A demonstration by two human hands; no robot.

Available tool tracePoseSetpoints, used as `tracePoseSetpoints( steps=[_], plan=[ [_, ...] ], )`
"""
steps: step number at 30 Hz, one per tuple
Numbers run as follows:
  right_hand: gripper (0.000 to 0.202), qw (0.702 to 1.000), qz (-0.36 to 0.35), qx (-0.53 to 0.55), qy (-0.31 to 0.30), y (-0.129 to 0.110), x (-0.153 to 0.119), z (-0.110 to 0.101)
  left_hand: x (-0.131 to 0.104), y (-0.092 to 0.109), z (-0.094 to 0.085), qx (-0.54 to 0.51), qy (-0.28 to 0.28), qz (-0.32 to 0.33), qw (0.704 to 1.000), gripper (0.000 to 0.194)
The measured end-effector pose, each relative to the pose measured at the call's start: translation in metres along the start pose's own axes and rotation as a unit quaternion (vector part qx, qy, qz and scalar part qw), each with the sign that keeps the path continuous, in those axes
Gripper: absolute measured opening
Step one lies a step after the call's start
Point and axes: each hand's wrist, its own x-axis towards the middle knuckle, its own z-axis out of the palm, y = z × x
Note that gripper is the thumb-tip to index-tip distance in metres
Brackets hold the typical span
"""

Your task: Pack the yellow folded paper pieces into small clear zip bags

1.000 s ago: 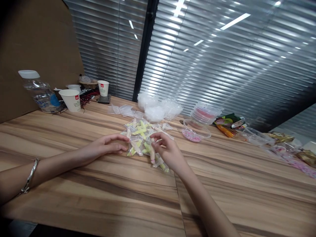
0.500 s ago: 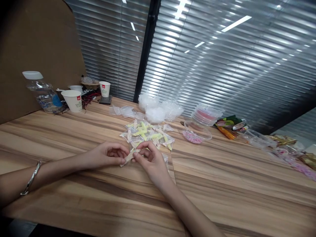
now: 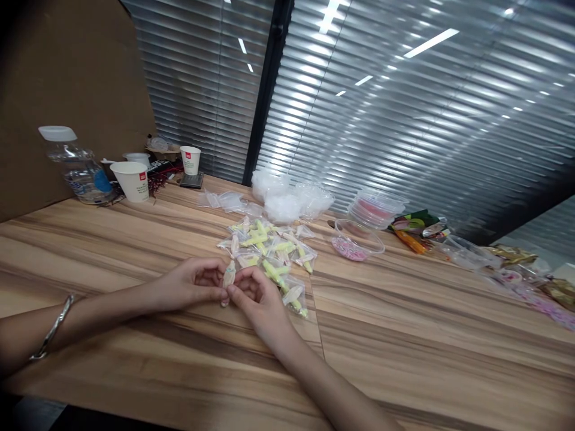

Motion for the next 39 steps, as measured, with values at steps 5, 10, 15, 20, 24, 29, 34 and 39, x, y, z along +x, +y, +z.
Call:
tracePoseSetpoints(
  steps=[5,10,15,20,24,29,34,39],
  plan=[
    [0.019,0.999,-0.029,-0.03,0.014,0.0001,-0.0019,-0.0007,0.0002,0.0025,-0.0007,0.016,0.004,-0.007,1.0,0.021],
    [0.017,0.999,-0.034,-0.037,0.011,0.0009,-0.0026,0.0016,0.0001,0.0025,0.0003,0.023,0.011,-0.013,1.0,0.022],
    [0.017,0.999,-0.027,-0.037,0.012,-0.0006,-0.0017,0.0042,0.0019,0.0012,0.0004,0.035,0.016,-0.014,0.999,0.022],
    [0.018,0.999,-0.023,-0.045,0.02,0.0012,-0.0006,0.0036,0.0021,-0.0005,0.0003,0.035,0.023,-0.015,0.999,0.019],
    [0.018,0.998,-0.018,-0.058,0.035,0.0046,0.0007,0.0018,0.0017,-0.0038,-0.0006,0.05,0.036,-0.027,0.998,0.017],
    [0.015,0.997,-0.012,-0.066,0.046,0.0079,0.002,-0.0004,0.0034,-0.0058,-0.0007,0.039,0.029,-0.034,0.998,0.021],
    [0.015,0.997,0.001,-0.048,0.053,0.0065,0.0021,-0.0003,0.0041,-0.0049,-0.0005,0.021,0.028,-0.046,0.998,0.022],
    [0.015,0.997,-0.003,-0.038,0.06,0.0061,0.0011,0.0012,0.0037,-0.0045,-0.0012,0.024,0.031,-0.05,0.998,0.021]
  ],
)
